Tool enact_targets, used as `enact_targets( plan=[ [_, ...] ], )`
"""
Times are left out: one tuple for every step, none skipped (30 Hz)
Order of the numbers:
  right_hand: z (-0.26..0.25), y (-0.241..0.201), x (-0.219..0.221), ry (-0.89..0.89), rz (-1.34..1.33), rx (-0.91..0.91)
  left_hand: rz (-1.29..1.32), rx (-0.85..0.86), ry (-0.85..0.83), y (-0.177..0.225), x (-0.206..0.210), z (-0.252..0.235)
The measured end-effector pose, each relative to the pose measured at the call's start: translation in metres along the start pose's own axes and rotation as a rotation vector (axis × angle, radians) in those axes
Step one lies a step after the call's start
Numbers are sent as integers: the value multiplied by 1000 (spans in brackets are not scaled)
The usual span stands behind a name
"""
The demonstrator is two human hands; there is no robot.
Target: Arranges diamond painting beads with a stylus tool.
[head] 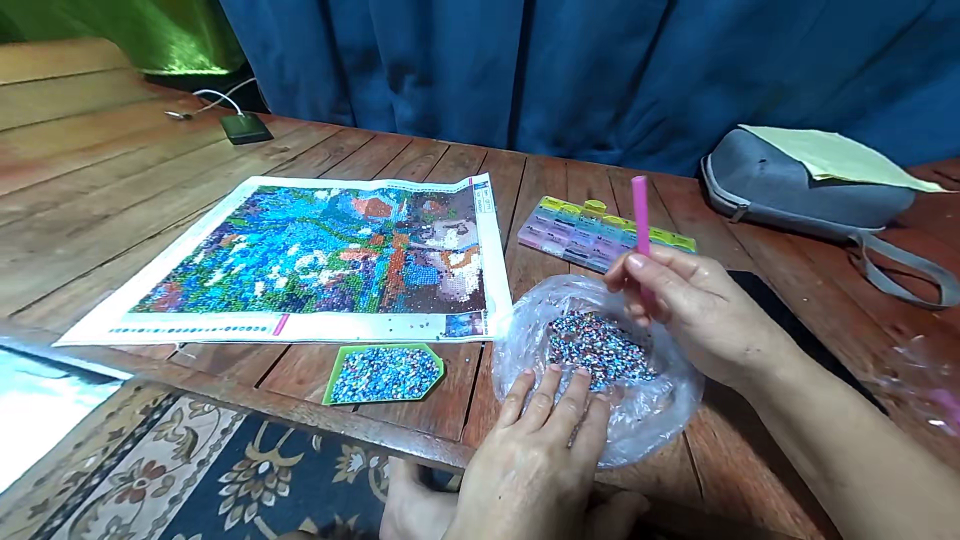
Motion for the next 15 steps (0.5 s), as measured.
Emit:
enact_targets(
  plan=[
    [0, 1, 0, -1, -12, -3, 13, -7, 6, 0, -1, 0],
    [0, 1, 0, 5, 0, -18, 28, -16, 16, 0, -2, 0],
    [0, 1, 0, 8, 30, -37, 51, -28, 27, -1, -4, -1],
    [0, 1, 0, 6, 59, -57, 78, -39, 36, -1, -6, -2],
    [0, 2, 0, 0, 72, -72, 102, -43, 45, -3, -8, -4],
    [0, 2, 1, -7, 68, -80, 117, -41, 59, -4, -10, -6],
    [0, 2, 1, -16, 56, -76, 122, -36, 78, -6, -11, -8],
    [1, 2, 2, -22, 54, -73, 108, -27, 111, -8, -12, -12],
    [1, 3, 2, -25, 59, -72, 84, -14, 137, -9, -12, -15],
    [1, 5, 3, -26, 63, -78, 59, -5, 141, -10, -12, -19],
    [0, 6, 4, -32, 63, -84, 40, 1, 129, -11, -12, -23],
    [0, 9, 5, -39, 63, -96, 25, 1, 98, -12, -10, -25],
    [-1, 12, 6, -48, 81, -107, 14, -7, 59, -12, -7, -26],
    [-2, 15, 6, -52, 117, -110, 2, -19, 19, -13, -4, -26],
    [-3, 17, 6, -48, 168, -116, -13, -27, -13, -13, -1, -24]
  ],
)
Point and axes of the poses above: each hand's wrist, its own z-axis away from the middle knuckle, its own x-axis out of the palm, y = z × x, the point moved 3 cm from there along -z, towards the middle knuckle, and after that the axes turned 8 degrees about x, right-handed, at the moved point
